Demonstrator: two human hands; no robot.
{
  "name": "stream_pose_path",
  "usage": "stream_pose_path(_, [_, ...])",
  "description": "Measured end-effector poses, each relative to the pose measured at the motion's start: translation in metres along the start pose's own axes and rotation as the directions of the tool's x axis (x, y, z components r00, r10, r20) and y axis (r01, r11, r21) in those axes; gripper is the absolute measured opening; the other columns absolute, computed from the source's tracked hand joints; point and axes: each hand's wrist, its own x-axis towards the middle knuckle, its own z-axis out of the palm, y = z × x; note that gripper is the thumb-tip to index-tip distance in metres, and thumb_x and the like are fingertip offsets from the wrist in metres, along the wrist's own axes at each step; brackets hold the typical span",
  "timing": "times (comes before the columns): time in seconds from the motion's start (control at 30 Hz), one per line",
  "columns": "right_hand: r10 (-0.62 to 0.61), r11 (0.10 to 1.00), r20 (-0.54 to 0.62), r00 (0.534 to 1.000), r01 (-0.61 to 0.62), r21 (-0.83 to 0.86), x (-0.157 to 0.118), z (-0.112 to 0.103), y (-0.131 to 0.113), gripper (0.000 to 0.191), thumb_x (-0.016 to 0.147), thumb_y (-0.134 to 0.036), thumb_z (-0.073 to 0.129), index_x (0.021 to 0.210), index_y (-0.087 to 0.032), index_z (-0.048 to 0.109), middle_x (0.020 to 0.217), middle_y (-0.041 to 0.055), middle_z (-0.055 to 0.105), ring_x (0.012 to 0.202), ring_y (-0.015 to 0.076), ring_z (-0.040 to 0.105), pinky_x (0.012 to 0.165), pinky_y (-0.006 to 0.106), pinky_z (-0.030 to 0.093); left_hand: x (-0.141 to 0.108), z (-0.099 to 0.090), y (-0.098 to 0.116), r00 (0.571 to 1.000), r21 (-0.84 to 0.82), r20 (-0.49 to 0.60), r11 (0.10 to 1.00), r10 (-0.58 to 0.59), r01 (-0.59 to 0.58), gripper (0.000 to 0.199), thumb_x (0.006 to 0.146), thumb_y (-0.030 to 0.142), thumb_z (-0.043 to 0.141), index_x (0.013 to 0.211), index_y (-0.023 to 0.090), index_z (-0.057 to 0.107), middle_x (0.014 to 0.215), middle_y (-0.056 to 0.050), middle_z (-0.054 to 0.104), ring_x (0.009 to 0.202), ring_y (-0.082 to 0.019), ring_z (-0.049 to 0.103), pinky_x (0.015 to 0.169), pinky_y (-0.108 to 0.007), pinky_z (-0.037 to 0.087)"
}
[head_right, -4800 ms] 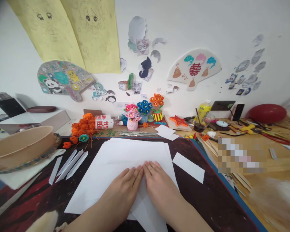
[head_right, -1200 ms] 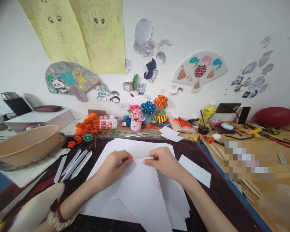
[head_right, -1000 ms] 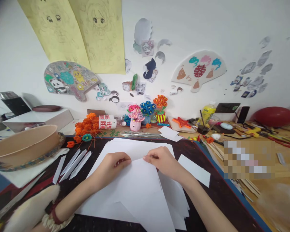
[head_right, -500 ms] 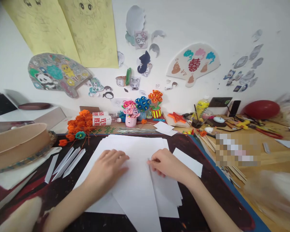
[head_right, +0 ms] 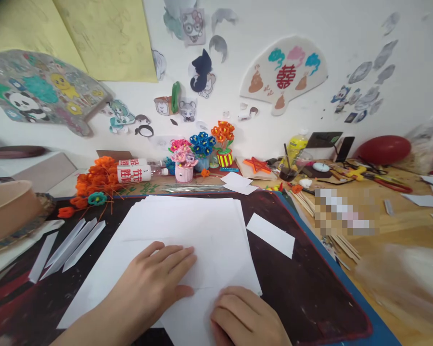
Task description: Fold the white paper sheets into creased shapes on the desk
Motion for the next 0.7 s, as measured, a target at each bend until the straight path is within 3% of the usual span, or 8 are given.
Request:
stream_pose_path(0.1, [-0.005, 1.0, -0.069, 0.998, 0.004, -0.015, -0.002, 0.003, 0.004, 0.027, 0.091, -0.01, 0.046, 0.08, -0.022, 0.068, 0.065, -0.0009, 0.071, 0.067, 0.0142, 0.071, 0.071, 0.021, 0.058, -0.001, 0.002, 0.002, 0.993, 0.043, -0.076, 0.995, 0.088, -0.085, 0.018, 0.092, 0.029, 0.056, 0.1, 0.016, 0.065, 0.108, -0.008, 0.072, 0.091, -0.023, 0.067, 0.077, -0.037, 0.05])
stream_pose_path(0.2, [0.011, 0.998, -0.093, 0.996, -0.016, -0.057, -0.008, 0.007, 0.004, 0.028, 0.09, -0.01, 0.044, 0.081, -0.022, 0.068, 0.071, 0.0017, 0.073, 0.067, 0.0158, 0.072, 0.069, 0.023, 0.059, -0.005, 0.006, 0.008, 0.965, 0.127, -0.138, 0.97, 0.224, -0.207, 0.025, 0.094, 0.014, 0.042, 0.097, 0.012, 0.066, 0.105, -0.012, 0.073, 0.089, -0.023, 0.068, 0.075, -0.036, 0.05])
stream_pose_path(0.33, [0.016, 0.996, -0.094, 0.995, -0.024, -0.087, -0.013, 0.008, 0.003, 0.027, 0.086, -0.006, 0.045, 0.084, -0.021, 0.068, 0.081, 0.0039, 0.076, 0.072, 0.0175, 0.072, 0.073, 0.025, 0.06, -0.01, 0.01, 0.016, 0.923, 0.257, -0.141, 0.914, 0.358, -0.315, 0.031, 0.091, 0.012, 0.04, 0.106, 0.002, 0.065, 0.107, -0.018, 0.071, 0.092, -0.027, 0.068, 0.079, -0.037, 0.05])
stream_pose_path(0.43, [0.023, 0.997, -0.054, 0.998, -0.027, -0.075, -0.013, 0.008, 0.002, 0.028, 0.084, -0.005, 0.045, 0.085, -0.021, 0.068, 0.085, 0.0048, 0.076, 0.076, 0.0178, 0.072, 0.077, 0.026, 0.06, -0.01, 0.01, 0.02, 0.914, 0.28, -0.142, 0.901, 0.38, -0.332, 0.03, 0.089, 0.011, 0.042, 0.105, 0.001, 0.065, 0.105, -0.02, 0.071, 0.092, -0.027, 0.068, 0.08, -0.036, 0.05])
stream_pose_path(0.7, [0.012, 0.998, -0.106, 0.994, -0.017, -0.052, -0.009, 0.011, 0.002, 0.029, 0.086, -0.004, 0.043, 0.083, -0.02, 0.067, 0.079, 0.0045, 0.075, 0.078, 0.0173, 0.073, 0.079, 0.025, 0.06, -0.008, 0.012, 0.022, 0.913, 0.292, -0.161, 0.902, 0.375, -0.319, 0.03, 0.087, 0.009, 0.041, 0.103, 0.0, 0.065, 0.103, -0.022, 0.072, 0.091, -0.028, 0.069, 0.075, -0.036, 0.052])
